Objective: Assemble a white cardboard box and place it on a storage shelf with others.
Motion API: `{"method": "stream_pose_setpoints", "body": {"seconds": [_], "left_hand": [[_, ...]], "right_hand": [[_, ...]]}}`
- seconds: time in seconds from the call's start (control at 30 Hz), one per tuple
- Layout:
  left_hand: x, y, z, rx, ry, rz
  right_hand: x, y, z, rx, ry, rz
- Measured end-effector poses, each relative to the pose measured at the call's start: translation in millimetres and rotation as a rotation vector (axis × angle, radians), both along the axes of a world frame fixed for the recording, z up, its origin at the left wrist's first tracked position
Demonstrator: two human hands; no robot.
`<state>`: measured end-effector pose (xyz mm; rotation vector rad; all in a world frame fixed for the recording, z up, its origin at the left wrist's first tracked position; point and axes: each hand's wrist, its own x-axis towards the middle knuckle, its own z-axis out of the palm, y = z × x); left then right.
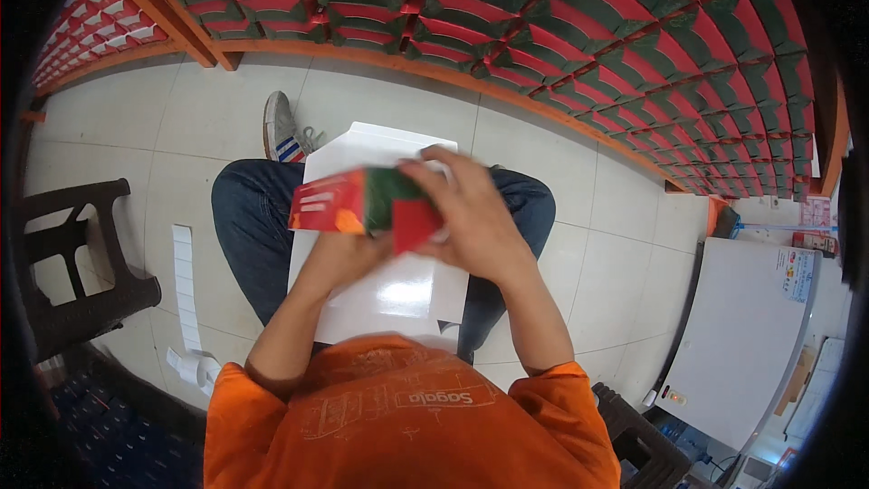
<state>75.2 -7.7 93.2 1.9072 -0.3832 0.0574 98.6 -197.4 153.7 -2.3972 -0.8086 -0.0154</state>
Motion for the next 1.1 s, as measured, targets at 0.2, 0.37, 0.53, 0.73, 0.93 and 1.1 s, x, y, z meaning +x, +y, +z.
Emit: {"method": "stream_pose_setpoints", "body": {"seconds": [0.2, 0.37, 0.53, 0.73, 0.93, 1.1], "left_hand": [[-6.5, 114.2, 12.7, -0.503, 0.583, -0.42], [-29.8, 136.3, -12.2, -0.999, 0.341, 0.035], [-29.6, 62.7, -2.0, -0.672, 0.31, -0.286], [-30.1, 42.0, 34.8, -0.65, 0.316, -0.142], [-36.0, 55.0, 29.3, -0.422, 0.286, -0.354], [-17.1, 38.9, 46.7, -1.03, 0.55, -0.408]], "right_hand": [[-1.1, -12.6, -0.1, 0.31, 0.13, -0.048], [-15.8, -7.9, -27.5, 1.094, 0.831, -0.232], [-30.8, 24.6, -34.7, 0.559, 0.809, -0.273], [-34.3, 35.1, -20.6, 0.365, -0.207, -0.142], [-44.7, 51.4, -28.0, 0.672, -0.279, -0.186], [-30.5, 56.9, -1.5, 0.669, -0.344, -0.253]]}}
